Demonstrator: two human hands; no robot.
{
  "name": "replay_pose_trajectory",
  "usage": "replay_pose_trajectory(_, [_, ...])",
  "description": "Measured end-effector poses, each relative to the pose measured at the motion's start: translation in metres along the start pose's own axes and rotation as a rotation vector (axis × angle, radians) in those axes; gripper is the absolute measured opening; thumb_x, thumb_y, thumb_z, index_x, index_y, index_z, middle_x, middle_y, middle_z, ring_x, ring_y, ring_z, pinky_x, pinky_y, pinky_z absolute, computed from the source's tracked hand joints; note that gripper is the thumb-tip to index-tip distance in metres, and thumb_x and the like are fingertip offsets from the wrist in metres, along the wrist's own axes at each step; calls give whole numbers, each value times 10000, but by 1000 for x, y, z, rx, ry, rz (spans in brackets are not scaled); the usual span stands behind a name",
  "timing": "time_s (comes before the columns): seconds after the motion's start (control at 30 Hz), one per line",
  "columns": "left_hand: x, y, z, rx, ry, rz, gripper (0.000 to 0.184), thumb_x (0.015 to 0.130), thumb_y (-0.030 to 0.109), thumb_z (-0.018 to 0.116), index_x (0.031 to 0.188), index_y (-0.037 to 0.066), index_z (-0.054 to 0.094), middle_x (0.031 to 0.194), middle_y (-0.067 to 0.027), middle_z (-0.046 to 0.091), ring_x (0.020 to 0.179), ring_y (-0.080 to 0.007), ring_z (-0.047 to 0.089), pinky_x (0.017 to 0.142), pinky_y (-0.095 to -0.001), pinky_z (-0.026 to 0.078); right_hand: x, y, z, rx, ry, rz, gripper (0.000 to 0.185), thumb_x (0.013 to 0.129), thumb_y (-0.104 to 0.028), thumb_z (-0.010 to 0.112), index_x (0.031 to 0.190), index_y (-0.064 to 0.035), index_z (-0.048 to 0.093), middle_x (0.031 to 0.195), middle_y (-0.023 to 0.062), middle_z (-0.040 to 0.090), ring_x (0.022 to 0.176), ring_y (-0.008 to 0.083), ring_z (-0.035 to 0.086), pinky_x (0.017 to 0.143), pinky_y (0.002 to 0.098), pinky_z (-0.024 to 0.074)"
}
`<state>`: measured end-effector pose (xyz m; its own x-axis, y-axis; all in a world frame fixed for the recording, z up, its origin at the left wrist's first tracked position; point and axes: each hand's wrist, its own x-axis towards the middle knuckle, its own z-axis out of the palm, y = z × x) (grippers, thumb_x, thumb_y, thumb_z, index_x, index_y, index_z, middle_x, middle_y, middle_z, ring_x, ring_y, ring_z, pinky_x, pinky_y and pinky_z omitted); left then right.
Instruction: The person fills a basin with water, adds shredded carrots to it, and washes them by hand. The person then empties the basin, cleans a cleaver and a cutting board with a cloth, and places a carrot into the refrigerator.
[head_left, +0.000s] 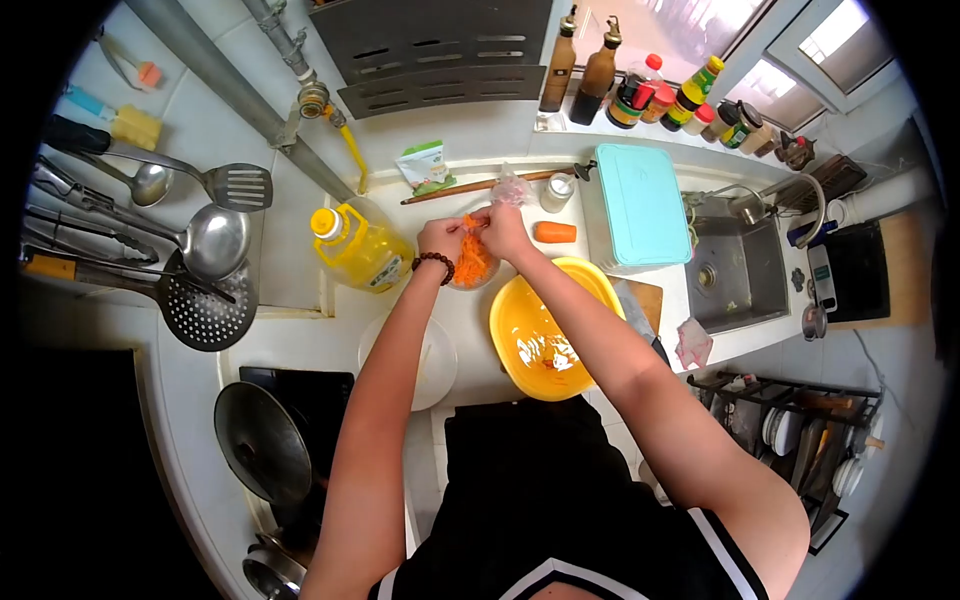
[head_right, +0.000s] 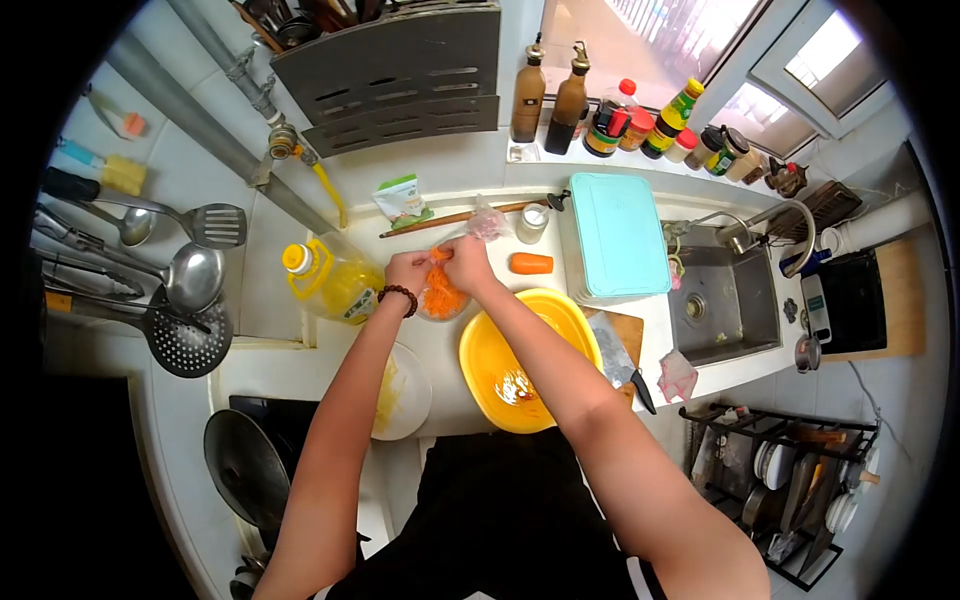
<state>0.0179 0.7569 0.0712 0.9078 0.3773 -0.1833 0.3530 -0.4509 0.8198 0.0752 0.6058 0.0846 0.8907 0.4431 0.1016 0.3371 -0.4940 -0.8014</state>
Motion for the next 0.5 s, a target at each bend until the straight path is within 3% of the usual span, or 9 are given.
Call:
replay_pose_trajectory(0.03, [6,-15,3,-35,15,-21,253,909,112,688,1141,27,744,1026,-159,768,887,-210,747,797,-333,588,4,5,8,-2,-66,62,325,781,-92,729,1102,-57,765,941,196,753,844,284,746,780,356,577])
replay_pose_trajectory(0.13, [13,-60,14,122,-100,93,270,914,63,639,1166,38,733,1047,-175,758,942,-247,739,836,-349,574,4,33,29,-4,-247,223,368,784,-24,646,1131,-70,760,971,192,755,896,265,741,827,348,570])
replay_pose_trajectory(0.17, [12,-71,19,114,-183,51,296,925,36,589,1191,41,718,1075,-190,745,987,-273,728,861,-362,560,0,47,37,-47,-263,155,390,784,-26,562,1102,-101,774,968,202,746,914,345,730,837,395,574])
replay_pose_trajectory(0.27, [6,-92,27,158,-199,66,304,934,35,576,1208,37,707,1091,-190,742,1000,-269,724,864,-356,557,-11,56,35,-63,-332,140,366,784,-23,561,1074,-84,777,966,199,747,912,344,730,836,398,573])
replay_pose_trajectory(0.33, [4,-89,30,181,-196,112,269,925,18,599,1169,12,714,1052,-184,751,964,-257,734,845,-341,566,-17,49,25,-6,-264,137,344,785,-24,564,1050,-76,778,965,203,744,907,351,729,832,403,573])
replay_pose_trajectory(0.4, [0,-77,23,-58,-74,183,170,909,38,654,1058,23,736,966,-187,745,867,-299,737,773,-353,575,-19,31,17,57,-203,117,323,786,-25,568,1027,-69,779,964,207,742,902,358,728,828,408,574])
replay_pose_trajectory(0.5, [-5,-37,5,-2,-23,165,171,900,18,675,1060,-11,726,974,-190,753,899,-287,744,801,-352,582,-13,11,16,36,-42,185,336,764,36,569,1024,-39,768,981,193,751,884,318,735,822,354,574])
